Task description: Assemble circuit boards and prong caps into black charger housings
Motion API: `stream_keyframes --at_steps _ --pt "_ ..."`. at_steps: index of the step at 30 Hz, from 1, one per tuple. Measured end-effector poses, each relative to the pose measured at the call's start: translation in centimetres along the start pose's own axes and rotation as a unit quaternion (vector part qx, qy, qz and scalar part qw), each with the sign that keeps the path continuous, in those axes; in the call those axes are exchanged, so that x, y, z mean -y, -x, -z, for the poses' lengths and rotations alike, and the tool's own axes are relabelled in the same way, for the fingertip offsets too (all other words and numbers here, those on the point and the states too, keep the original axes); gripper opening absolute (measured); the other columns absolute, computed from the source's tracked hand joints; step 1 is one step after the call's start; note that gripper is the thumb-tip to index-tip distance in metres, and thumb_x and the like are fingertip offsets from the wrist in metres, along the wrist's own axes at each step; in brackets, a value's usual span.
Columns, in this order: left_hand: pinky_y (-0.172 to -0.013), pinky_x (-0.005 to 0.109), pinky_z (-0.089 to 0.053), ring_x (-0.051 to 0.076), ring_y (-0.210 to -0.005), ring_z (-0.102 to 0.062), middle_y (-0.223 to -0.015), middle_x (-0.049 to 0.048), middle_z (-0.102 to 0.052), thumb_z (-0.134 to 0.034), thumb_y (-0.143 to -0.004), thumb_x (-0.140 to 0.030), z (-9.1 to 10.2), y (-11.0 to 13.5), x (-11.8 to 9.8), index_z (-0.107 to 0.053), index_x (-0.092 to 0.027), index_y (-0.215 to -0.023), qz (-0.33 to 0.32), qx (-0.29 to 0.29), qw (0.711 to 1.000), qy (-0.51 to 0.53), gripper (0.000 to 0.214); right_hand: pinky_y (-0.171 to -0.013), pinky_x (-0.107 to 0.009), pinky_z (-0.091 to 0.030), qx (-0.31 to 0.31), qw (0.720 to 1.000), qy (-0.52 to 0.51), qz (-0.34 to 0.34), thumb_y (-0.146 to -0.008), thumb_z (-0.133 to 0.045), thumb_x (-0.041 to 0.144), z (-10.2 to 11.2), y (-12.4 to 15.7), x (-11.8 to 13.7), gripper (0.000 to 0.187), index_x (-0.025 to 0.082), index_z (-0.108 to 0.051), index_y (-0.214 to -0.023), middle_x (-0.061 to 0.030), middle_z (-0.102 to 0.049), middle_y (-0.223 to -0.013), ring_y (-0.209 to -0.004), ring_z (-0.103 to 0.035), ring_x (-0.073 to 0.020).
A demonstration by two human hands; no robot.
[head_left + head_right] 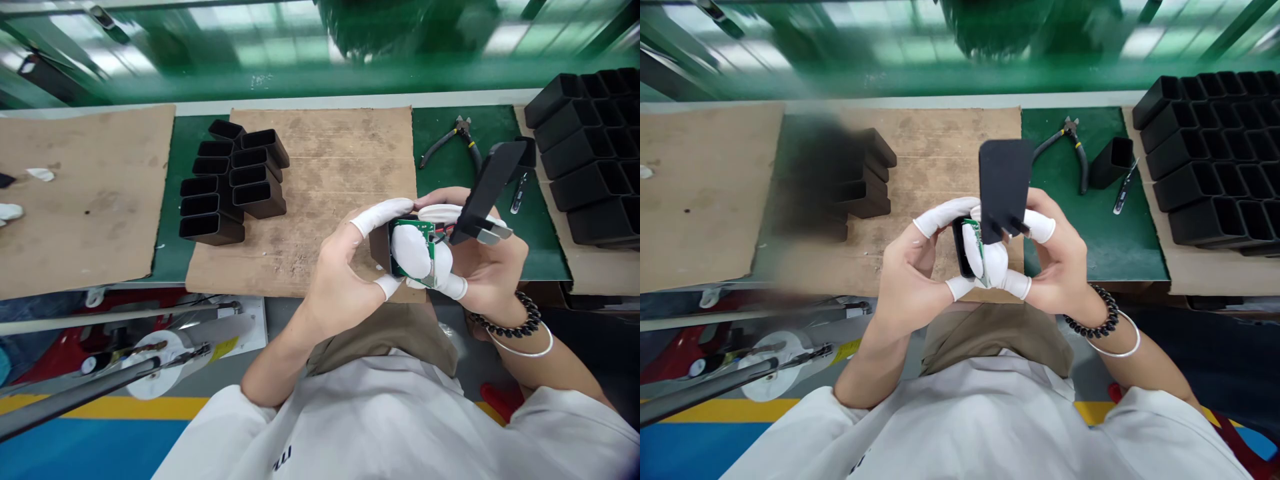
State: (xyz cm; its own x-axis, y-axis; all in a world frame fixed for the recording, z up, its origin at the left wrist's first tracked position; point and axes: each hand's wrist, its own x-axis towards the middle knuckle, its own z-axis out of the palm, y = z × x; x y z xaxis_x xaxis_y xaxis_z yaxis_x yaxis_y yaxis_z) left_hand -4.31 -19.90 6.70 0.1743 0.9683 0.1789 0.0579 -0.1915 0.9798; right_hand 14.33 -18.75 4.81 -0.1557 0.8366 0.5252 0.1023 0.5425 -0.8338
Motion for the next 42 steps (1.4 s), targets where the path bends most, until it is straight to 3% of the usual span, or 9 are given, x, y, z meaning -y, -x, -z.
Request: stream_keyframes --at_steps 5,10,18,23,25,30,34,37,42 --pt "-0.120 0.044 -0.049 0.028 -0.133 -0.061 -0.132 -0.0039 -0.070 -0.077 -0.073 -0.007 0.0 0.1 0.5 -0.067 -0.030 -0.125 -0.036 0.004 0.999 -0.015 0.058 -0.097 -0.052 -0.056 0.002 1.000 0.000 0.016 -0.066 -0.081 0.014 0.0 0.2 -0.2 0.063 0.042 -0.075 -0.121 -0.0034 -0.068 -0.126 -0.112 -0.064 -0.0358" --pt "-0.120 0.050 -0.049 0.035 -0.139 -0.056 -0.134 0.0007 -0.069 -0.086 -0.072 -0.026 0.0 0.1 0.9 -0.068 -0.029 -0.125 -0.014 0.009 1.000 0.000 0.056 -0.094 -0.052 -0.058 0.008 0.999 0.036 0.036 -0.066 -0.078 0.013 0.2 0.4 0.1 0.070 0.045 -0.071 -0.128 -0.0014 -0.068 -0.127 -0.111 -0.066 -0.0359" --pt "-0.120 0.050 -0.047 0.035 -0.138 -0.057 -0.132 0.0018 -0.071 -0.087 -0.068 -0.024 -0.1 0.0 2.0 -0.070 -0.028 -0.125 -0.002 0.001 1.000 0.002 0.060 -0.100 -0.050 -0.057 0.032 0.996 0.068 0.054 -0.072 -0.078 0.015 0.0 0.2 0.1 0.061 0.040 -0.070 -0.127 -0.0045 -0.067 -0.127 -0.117 -0.064 -0.0330" --pt "-0.111 0.049 -0.054 0.034 -0.123 -0.068 -0.127 0.0070 -0.074 -0.095 -0.057 -0.030 0.2 -0.5 3.9 -0.070 -0.024 -0.125 0.077 0.054 0.994 0.056 0.072 -0.117 -0.057 -0.046 0.156 0.981 0.084 -0.079 -0.065 -0.092 0.027 1.6 -0.3 0.6 0.084 0.035 -0.057 -0.141 -0.0067 -0.048 -0.156 -0.146 -0.045 -0.0372" --pt "-0.101 0.050 -0.060 0.035 -0.114 -0.072 -0.122 0.0096 -0.076 -0.098 -0.049 -0.040 0.4 -0.8 4.1 -0.072 -0.022 -0.121 0.126 0.097 0.982 0.103 0.078 -0.118 -0.054 -0.046 0.167 0.976 0.053 -0.131 -0.065 -0.094 0.029 2.7 -0.8 1.0 0.088 0.038 -0.053 -0.143 -0.0041 -0.042 -0.161 -0.148 -0.043 -0.0347" --pt "-0.070 0.047 -0.067 0.040 -0.091 -0.078 -0.088 0.0104 -0.081 -0.092 -0.037 -0.072 1.0 -2.0 3.0 -0.082 -0.023 -0.091 0.147 0.248 0.944 0.157 0.074 -0.115 -0.044 -0.051 0.136 0.981 -0.067 -0.123 -0.074 -0.087 0.019 3.9 -2.5 0.8 0.056 0.039 -0.067 -0.123 0.0015 -0.058 -0.148 -0.141 -0.054 -0.0274" --pt "-0.067 0.048 -0.067 0.041 -0.087 -0.078 -0.090 0.0118 -0.082 -0.097 -0.034 -0.062 1.5 -2.0 2.9 -0.083 -0.023 -0.092 0.161 0.320 0.913 0.194 0.071 -0.086 -0.042 -0.067 0.185 0.959 -0.137 -0.166 -0.078 -0.085 0.024 4.0 -3.5 -0.4 0.018 0.031 -0.078 -0.092 0.0008 -0.080 -0.101 -0.097 -0.078 -0.0247" --pt "-0.085 0.047 -0.065 0.038 -0.101 -0.077 -0.108 0.0098 -0.081 -0.101 -0.042 -0.037 1.5 -1.0 3.4 -0.078 -0.024 -0.109 0.177 0.254 0.932 0.188 0.071 -0.079 -0.040 -0.069 0.169 0.963 -0.112 -0.177 -0.074 -0.089 0.027 4.0 -3.4 0.0 0.018 0.031 -0.079 -0.089 0.0024 -0.081 -0.091 -0.084 -0.079 -0.0235" --pt "-0.103 0.045 -0.058 0.030 -0.114 -0.072 -0.122 0.0074 -0.077 -0.090 -0.057 -0.017 0.0 0.6 3.4 -0.072 -0.022 -0.121 0.121 0.015 0.992 0.022 0.066 -0.083 -0.036 -0.068 0.062 0.988 0.100 -0.101 -0.084 -0.080 0.021 3.4 -2.0 2.1 0.020 0.035 -0.081 -0.098 0.0045 -0.082 -0.097 -0.087 -0.079 -0.0220"
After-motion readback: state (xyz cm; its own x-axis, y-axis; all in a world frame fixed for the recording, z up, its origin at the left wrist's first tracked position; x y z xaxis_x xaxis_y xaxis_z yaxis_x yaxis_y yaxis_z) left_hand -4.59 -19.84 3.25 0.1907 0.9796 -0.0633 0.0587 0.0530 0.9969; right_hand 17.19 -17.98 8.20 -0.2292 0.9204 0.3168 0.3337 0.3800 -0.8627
